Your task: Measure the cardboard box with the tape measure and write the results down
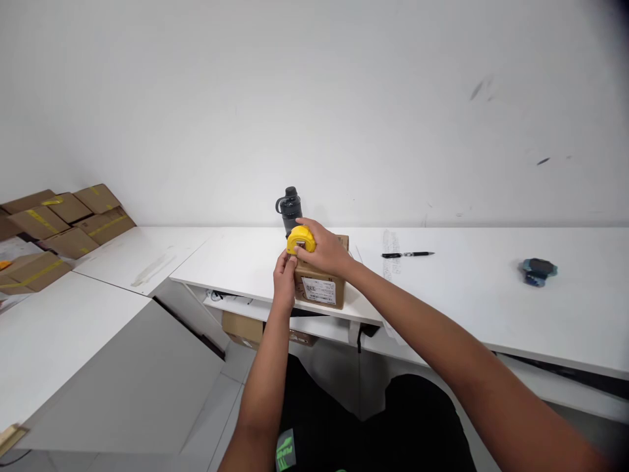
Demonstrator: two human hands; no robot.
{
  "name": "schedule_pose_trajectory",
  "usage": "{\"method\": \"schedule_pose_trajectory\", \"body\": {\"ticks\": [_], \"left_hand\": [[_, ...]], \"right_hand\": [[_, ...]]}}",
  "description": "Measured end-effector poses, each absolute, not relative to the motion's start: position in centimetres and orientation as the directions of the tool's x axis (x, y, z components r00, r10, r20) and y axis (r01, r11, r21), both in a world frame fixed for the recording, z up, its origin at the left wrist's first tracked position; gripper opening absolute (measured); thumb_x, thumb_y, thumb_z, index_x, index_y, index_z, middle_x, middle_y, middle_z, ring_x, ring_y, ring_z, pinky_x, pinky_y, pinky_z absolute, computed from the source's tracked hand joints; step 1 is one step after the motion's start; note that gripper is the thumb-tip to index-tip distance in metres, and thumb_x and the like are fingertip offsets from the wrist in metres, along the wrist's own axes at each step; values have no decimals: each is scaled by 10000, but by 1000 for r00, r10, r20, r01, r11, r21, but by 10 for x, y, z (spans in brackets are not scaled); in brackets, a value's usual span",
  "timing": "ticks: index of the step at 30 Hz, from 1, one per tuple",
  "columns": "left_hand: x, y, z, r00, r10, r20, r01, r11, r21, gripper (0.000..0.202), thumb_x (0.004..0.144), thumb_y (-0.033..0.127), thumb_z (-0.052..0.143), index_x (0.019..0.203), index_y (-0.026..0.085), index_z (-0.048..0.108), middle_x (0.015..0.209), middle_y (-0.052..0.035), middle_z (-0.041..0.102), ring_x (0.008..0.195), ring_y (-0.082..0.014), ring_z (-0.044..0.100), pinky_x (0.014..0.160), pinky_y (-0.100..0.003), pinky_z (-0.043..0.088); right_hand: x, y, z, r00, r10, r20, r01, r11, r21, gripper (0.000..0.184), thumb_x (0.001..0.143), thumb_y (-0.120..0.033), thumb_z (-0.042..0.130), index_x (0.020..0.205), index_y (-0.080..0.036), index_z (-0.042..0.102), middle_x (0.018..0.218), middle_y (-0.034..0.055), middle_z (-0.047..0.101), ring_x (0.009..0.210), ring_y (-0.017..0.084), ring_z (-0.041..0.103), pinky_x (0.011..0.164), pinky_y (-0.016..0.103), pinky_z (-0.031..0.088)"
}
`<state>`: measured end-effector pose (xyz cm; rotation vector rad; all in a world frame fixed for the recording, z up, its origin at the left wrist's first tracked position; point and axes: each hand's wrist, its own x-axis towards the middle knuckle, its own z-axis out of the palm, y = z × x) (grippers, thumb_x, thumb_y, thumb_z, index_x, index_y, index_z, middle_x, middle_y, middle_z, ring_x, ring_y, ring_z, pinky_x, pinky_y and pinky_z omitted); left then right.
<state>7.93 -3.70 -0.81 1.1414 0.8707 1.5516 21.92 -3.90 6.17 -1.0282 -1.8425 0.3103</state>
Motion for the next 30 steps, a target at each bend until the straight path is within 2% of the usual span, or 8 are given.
{"method": "schedule_pose_trajectory", "body": {"ticks": [4,9,14,22,26,30], "left_hand": [[85,-32,-14,-113,969,221,-317,-246,916,438,833,453,664,1190,200,629,1130,-61,707,1028,-217,655,924,-346,498],[88,-31,-22,-165,957,240,-218,-273,937,623,899,698,407,1255,235,624,1283,-72,660,1200,-222,600,1036,-340,446],[86,-29,-28,-110,981,159,-378,-189,906,738,907,745,210,1305,249,585,1285,-64,674,1186,-206,626,1045,-344,453],[87,-27,-32,-112,979,169,-424,-201,883,690,914,731,250,1239,257,631,1211,-39,710,1150,-196,637,1025,-327,454],[87,-27,-28,-74,981,177,-457,-191,868,671,913,730,275,1201,254,651,1170,-37,723,1107,-200,650,983,-324,469],[86,-27,-25,-56,978,202,-426,-207,881,611,900,713,384,1125,227,679,1112,-45,733,1046,-206,662,928,-315,478]], "right_hand": [[220,-33,62,-128,803,582,510,557,-656,723,775,-374,599,1434,-202,357,1198,126,633,933,284,649,818,445,512],[224,-20,57,-23,845,534,529,463,-711,769,749,-387,608,1437,-224,304,1088,95,632,858,268,645,764,435,505],[224,-19,55,-69,842,536,527,487,-697,753,770,-399,598,1441,-236,298,1053,82,630,839,267,651,757,434,501],[224,-26,59,-148,825,545,549,527,-649,729,779,-391,590,1439,-213,338,1099,105,650,856,265,652,746,416,511],[222,-28,62,-214,811,545,605,548,-578,711,786,-381,574,1435,-187,357,1229,150,627,980,310,644,810,447,510],[220,-27,61,-251,782,571,612,585,-532,646,806,-351,557,1410,-197,386,1384,157,537,1110,320,603,895,461,493]]}}
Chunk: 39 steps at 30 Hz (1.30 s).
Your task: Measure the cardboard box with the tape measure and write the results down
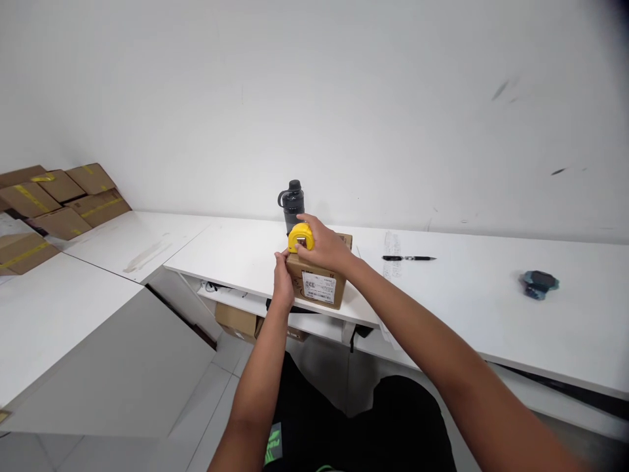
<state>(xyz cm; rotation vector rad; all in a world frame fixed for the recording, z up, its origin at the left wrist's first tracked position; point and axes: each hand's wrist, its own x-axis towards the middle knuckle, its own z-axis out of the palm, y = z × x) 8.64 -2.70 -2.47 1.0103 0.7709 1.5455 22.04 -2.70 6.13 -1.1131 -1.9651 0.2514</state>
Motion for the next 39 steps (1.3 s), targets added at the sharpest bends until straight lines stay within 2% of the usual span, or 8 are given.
{"method": "schedule_pose_trajectory", "body": {"ticks": [5,10,15,19,24,26,30,39], "left_hand": [[83,-26,-21,-66,977,204,-410,-212,887,584,886,708,427,1038,206,681,988,-36,735,950,-195,664,843,-300,489],[76,-13,-7,-75,993,88,-362,-109,926,610,875,731,398,903,187,672,901,-46,717,881,-199,663,783,-304,501],[77,-1,-8,-22,995,102,-453,-101,886,357,814,497,656,985,184,642,912,-22,708,915,-188,668,866,-314,499],[78,-8,-20,34,995,98,-512,-67,856,379,784,460,687,1035,178,643,1028,-46,720,1019,-208,672,944,-337,485],[80,-28,-24,-63,951,303,-421,-300,856,537,875,623,523,1212,219,629,1328,-72,638,1281,-248,557,1087,-378,419],[82,-33,-24,-97,913,396,-294,-407,865,553,860,599,582,1285,246,598,1420,-64,574,1360,-255,487,1141,-381,372],[86,-35,-26,-120,895,430,-100,-441,892,571,793,500,718,1297,258,599,1386,-61,598,1359,-278,485,1155,-398,363],[98,-43,-23,-314,847,429,-64,-470,881,365,833,360,676,1187,270,671,1298,-42,648,1269,-254,551,1150,-385,362]], "right_hand": [[219,-25,63,-318,778,542,646,596,-476,481,843,-319,523,1311,-214,492,1235,115,573,952,260,624,817,400,502],[218,-25,64,-329,783,528,681,584,-442,436,847,-325,528,1277,-250,538,1108,72,557,801,204,602,704,332,478],[217,-24,62,-318,762,564,697,591,-406,419,826,-323,530,1237,-251,566,1050,64,555,714,185,562,625,306,432],[216,-26,62,-309,746,590,728,585,-359,410,802,-292,527,1205,-252,592,1001,60,570,672,178,535,591,293,392],[219,-29,63,-306,743,595,699,600,-388,361,859,-359,530,1197,-254,599,1003,60,592,705,190,566,619,301,416],[222,-29,61,-307,740,599,671,614,-415,367,894,-432,526,1212,-260,590,1041,59,598,767,204,596,663,314,441],[225,-24,58,-321,754,573,653,615,-442,408,895,-509,556,1231,-278,569,1112,56,596,857,226,617,728,336,465],[240,-30,62,-344,778,526,691,589,-420,367,885,-482,576,1200,-295,587,1021,53,588,867,247,605,747,370,480]]}}
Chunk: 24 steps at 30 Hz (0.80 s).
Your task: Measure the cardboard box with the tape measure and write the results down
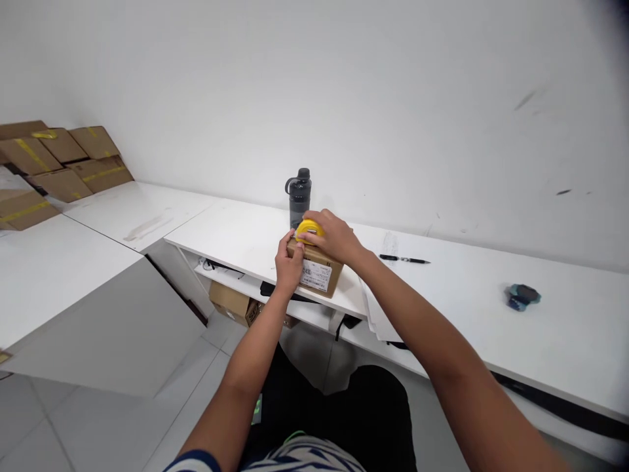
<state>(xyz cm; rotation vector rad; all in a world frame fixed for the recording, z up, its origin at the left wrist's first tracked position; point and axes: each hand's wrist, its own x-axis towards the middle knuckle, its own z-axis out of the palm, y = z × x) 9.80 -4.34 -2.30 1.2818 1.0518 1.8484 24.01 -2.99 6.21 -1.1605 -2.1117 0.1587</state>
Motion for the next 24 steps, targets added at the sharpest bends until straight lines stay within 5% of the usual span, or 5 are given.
{"method": "schedule_pose_trajectory", "body": {"ticks": [5,14,24], "left_hand": [[91,-44,-23,-305,837,453,-26,-483,875,359,815,346,683,1162,255,680,1252,-60,665,1231,-263,569,1129,-410,382],[88,-14,-36,-252,665,703,153,-690,708,349,822,416,639,1110,219,649,1234,-98,638,1216,-254,567,1113,-420,398],[83,-2,-38,-184,595,782,320,-717,620,356,846,483,571,1077,216,624,1186,-102,632,1179,-250,581,1076,-443,431]], "right_hand": [[292,-63,61,-307,791,529,736,550,-395,337,867,-521,599,1135,-318,624,978,51,636,856,260,623,734,395,504],[376,-121,22,-34,798,602,825,362,-433,370,856,-582,604,1124,-328,616,1020,63,659,861,263,648,733,417,527],[353,-103,24,-156,786,598,789,463,-404,425,894,-553,570,1247,-318,546,1118,84,638,978,270,627,810,426,528]]}}
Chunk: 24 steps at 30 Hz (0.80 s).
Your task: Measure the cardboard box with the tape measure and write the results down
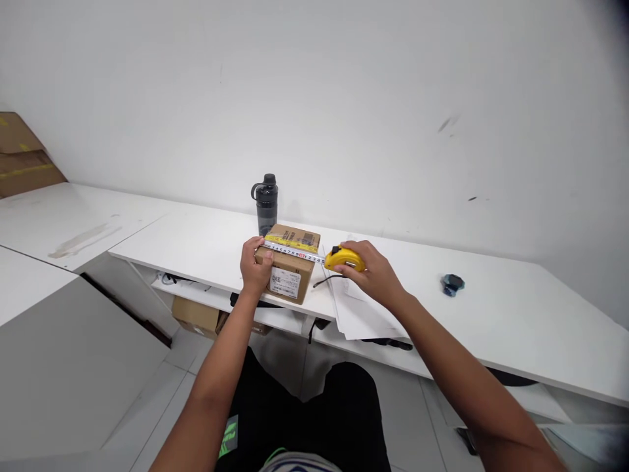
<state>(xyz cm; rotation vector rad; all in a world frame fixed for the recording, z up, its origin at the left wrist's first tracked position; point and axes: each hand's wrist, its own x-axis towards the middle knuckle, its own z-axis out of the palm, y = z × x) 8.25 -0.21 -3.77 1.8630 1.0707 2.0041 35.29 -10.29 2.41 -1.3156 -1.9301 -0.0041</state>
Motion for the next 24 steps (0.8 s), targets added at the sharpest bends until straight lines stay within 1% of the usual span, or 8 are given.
{"method": "schedule_pose_trajectory", "body": {"ticks": [3,7,10,13,15,19,22,24], "left_hand": [[82,-1,-41,-193,593,782,294,-725,623,360,852,479,576,1096,218,621,1184,-100,629,1177,-252,577,1078,-440,428],[81,-2,-43,-206,609,766,272,-717,642,349,864,469,564,1112,226,608,1204,-100,618,1189,-255,566,1081,-440,425],[85,-6,-43,-201,629,751,245,-710,661,350,867,450,562,1134,226,596,1232,-102,603,1216,-251,550,1098,-430,412],[89,-10,-41,-210,651,729,216,-696,684,363,871,436,560,1162,224,595,1253,-102,597,1238,-254,538,1114,-419,395],[90,-13,-41,-216,679,701,178,-679,712,387,877,439,553,1198,224,589,1283,-101,592,1256,-258,530,1120,-411,386],[88,-12,-42,-182,741,646,124,-635,763,505,875,464,565,1312,217,517,1394,-118,531,1306,-267,494,1120,-409,383],[86,-10,-44,-165,766,621,102,-613,783,608,856,475,595,1375,207,422,1438,-146,495,1340,-270,470,1123,-419,382],[86,-10,-44,-164,782,602,75,-599,798,636,851,469,605,1385,206,382,1435,-160,499,1349,-268,468,1123,-424,383]], "right_hand": [[334,-92,26,-167,772,614,759,498,-420,441,900,-550,560,1261,-298,535,1138,96,623,998,272,615,813,425,526],[323,-85,27,-126,764,633,755,488,-438,425,891,-551,568,1230,-295,553,1102,87,617,949,267,612,788,425,524],[328,-87,23,-133,771,623,754,487,-441,423,889,-549,580,1232,-303,550,1092,79,616,928,257,614,777,415,524],[333,-91,17,-129,764,632,757,488,-435,429,897,-540,580,1252,-302,537,1111,86,610,969,261,610,783,407,526],[334,-92,14,-135,755,642,764,492,-418,431,902,-535,577,1259,-298,535,1103,88,607,958,258,610,775,402,527],[333,-89,15,-161,741,652,769,508,-387,430,899,-544,580,1249,-297,542,1057,76,609,882,243,613,740,389,527],[334,-88,17,-161,734,660,769,513,-382,438,894,-555,585,1248,-301,542,1065,74,612,900,246,619,738,383,526],[335,-87,18,-158,741,653,772,505,-386,431,888,-559,591,1235,-305,552,1061,71,613,904,247,622,742,383,527]]}}
